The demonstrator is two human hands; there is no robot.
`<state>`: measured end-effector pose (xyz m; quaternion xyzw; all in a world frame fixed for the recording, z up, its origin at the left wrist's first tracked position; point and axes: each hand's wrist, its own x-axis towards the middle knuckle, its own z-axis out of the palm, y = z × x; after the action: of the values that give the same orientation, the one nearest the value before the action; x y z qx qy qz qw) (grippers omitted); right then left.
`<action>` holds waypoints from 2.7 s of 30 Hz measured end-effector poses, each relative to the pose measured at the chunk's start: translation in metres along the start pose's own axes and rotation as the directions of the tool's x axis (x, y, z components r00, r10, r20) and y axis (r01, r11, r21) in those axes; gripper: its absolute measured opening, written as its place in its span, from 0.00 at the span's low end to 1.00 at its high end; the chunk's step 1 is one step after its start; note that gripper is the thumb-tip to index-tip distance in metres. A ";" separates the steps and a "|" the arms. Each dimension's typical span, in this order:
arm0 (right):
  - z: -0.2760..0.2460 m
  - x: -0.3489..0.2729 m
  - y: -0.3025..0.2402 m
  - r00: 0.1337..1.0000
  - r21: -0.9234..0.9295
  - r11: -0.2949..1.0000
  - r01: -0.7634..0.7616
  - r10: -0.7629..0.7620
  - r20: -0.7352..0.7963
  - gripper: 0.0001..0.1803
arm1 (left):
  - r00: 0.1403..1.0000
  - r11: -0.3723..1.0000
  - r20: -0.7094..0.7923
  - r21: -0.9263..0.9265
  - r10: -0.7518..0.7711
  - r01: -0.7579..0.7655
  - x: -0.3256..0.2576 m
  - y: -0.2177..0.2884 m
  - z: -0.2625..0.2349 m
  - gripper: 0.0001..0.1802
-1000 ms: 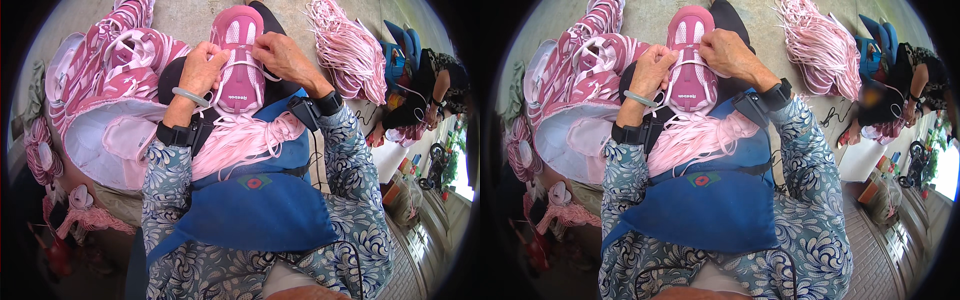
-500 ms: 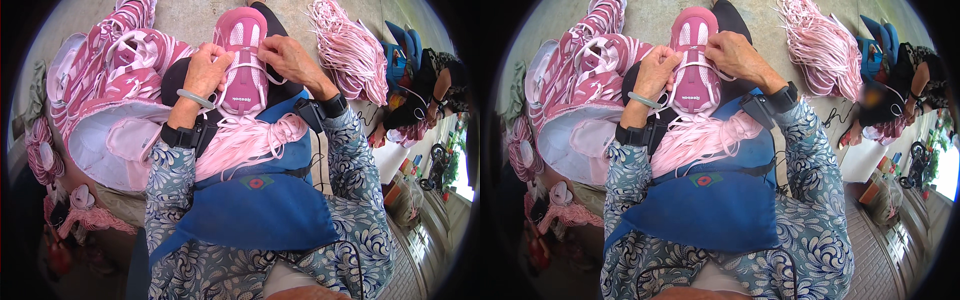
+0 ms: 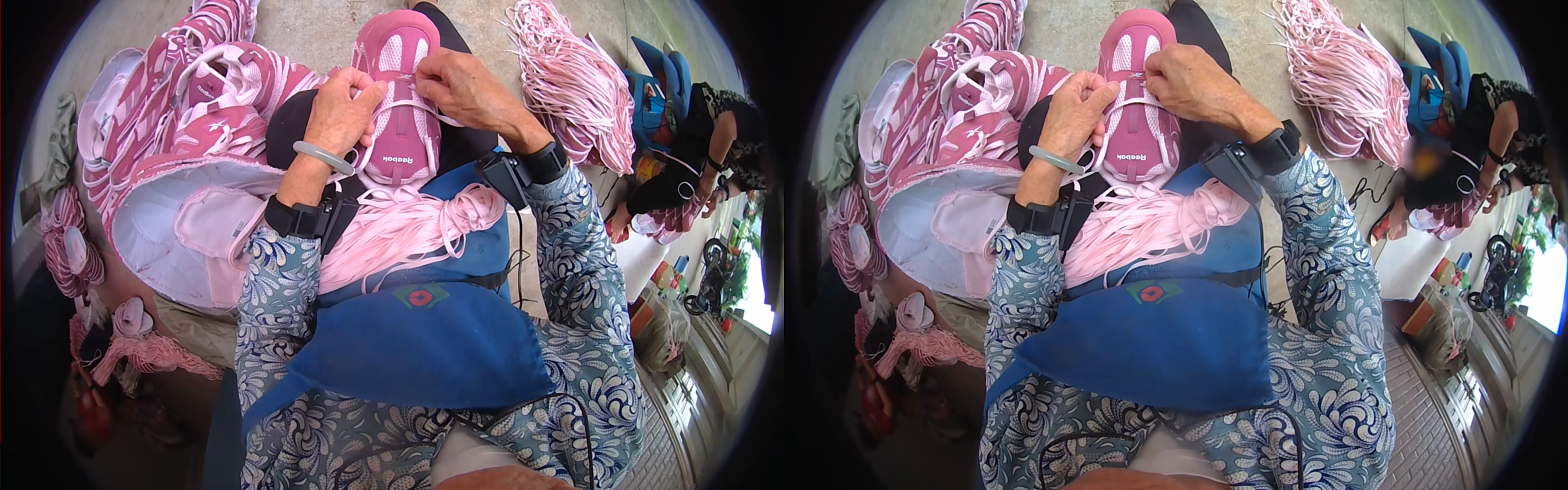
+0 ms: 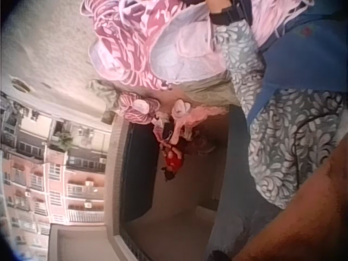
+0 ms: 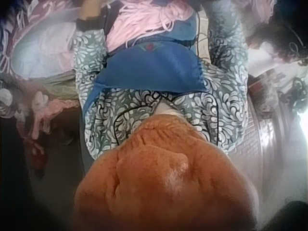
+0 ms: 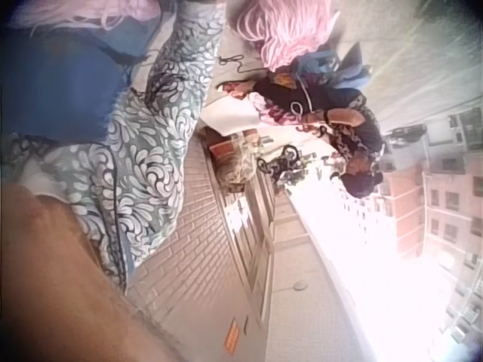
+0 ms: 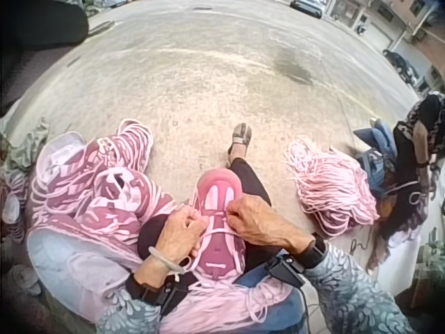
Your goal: Lacing pink athletic shoes in an outdoor manufacturing workspace.
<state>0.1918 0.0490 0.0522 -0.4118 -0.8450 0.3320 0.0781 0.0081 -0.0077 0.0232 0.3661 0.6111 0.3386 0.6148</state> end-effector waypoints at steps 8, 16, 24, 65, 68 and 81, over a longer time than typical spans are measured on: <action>0.009 -0.006 0.006 0.991 0.137 0.990 0.015 0.003 -0.134 0.10 | 1.000 1.000 0.004 0.024 0.000 0.000 -0.001 0.001 0.002 0.12; 0.020 -0.011 0.010 0.976 0.191 0.973 0.134 -0.095 -0.197 0.08 | 1.000 1.000 0.008 -0.017 -0.002 0.002 -0.003 0.002 0.001 0.11; 0.032 -0.017 0.010 0.944 0.561 0.826 -0.063 0.231 -0.234 0.09 | 0.999 0.999 0.042 -0.052 0.012 -0.010 -0.001 0.003 -0.002 0.12; 0.008 -0.003 -0.062 0.997 0.938 0.345 0.020 0.063 -0.045 0.11 | 0.966 0.713 -0.221 -0.655 0.135 -0.250 -0.036 0.016 0.000 0.14; 0.008 -0.008 -0.073 0.979 0.911 0.383 0.154 0.067 -0.193 0.11 | 0.976 0.652 -0.112 -0.729 0.185 -0.207 -0.039 0.021 0.012 0.15; 0.028 -0.010 -0.058 0.924 0.859 0.509 0.048 0.305 -0.233 0.09 | 0.980 0.775 -0.110 -0.600 0.164 -0.197 -0.045 0.006 0.022 0.18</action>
<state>0.1494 0.0021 0.0683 -0.4353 -0.5103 0.6275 0.3953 0.0297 -0.0445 0.0507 0.1970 0.4475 0.5837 0.6483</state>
